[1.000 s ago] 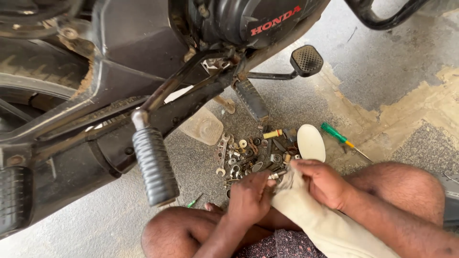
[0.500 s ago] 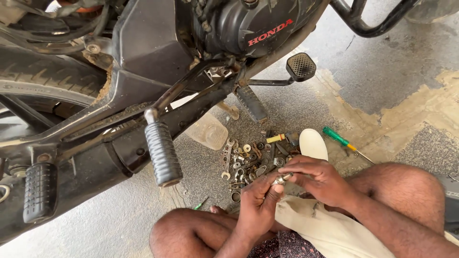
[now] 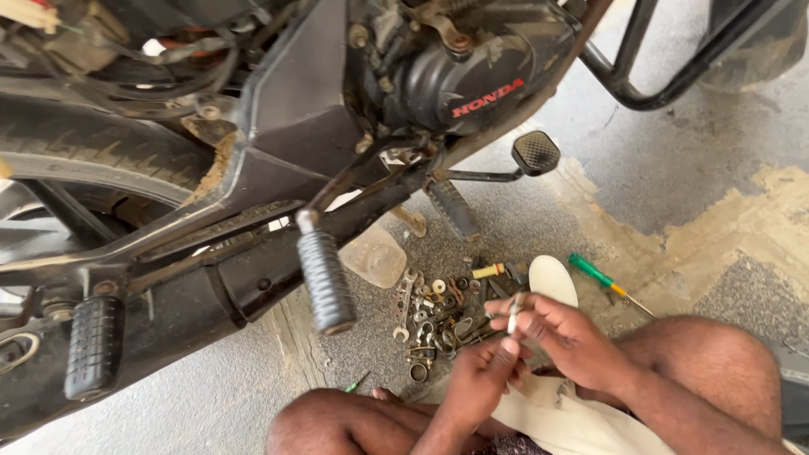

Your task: The person cleans a spark plug and performs maintenance on a motorcycle engine.

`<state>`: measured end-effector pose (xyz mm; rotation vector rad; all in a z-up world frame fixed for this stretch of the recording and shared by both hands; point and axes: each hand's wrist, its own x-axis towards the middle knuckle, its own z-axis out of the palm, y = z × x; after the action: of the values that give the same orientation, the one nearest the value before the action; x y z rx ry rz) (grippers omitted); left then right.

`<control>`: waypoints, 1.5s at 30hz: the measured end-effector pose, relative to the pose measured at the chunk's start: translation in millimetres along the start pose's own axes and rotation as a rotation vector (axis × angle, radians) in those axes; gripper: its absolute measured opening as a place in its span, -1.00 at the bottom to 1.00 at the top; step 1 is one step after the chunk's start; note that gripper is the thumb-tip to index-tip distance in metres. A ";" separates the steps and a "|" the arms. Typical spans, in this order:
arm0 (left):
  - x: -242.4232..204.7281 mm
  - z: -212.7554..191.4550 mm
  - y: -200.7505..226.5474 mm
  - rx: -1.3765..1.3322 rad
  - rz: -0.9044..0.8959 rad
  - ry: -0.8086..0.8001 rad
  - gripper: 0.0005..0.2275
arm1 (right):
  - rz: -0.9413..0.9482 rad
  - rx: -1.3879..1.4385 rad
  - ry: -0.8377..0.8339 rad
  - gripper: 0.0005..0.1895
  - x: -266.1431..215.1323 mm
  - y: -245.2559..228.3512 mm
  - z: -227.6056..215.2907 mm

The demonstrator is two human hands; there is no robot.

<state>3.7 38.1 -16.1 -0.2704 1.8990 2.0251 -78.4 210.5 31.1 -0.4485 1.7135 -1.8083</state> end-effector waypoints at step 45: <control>-4.2 -10.5 -30.4 0.956 0.225 -0.027 -0.81 | -0.383 -1.177 0.305 -0.89 216.4 -30.3 -49.8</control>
<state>18.1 28.4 -43.6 0.2267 2.6949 0.9958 -279.9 113.1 21.4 -1.0472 2.9705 -0.8875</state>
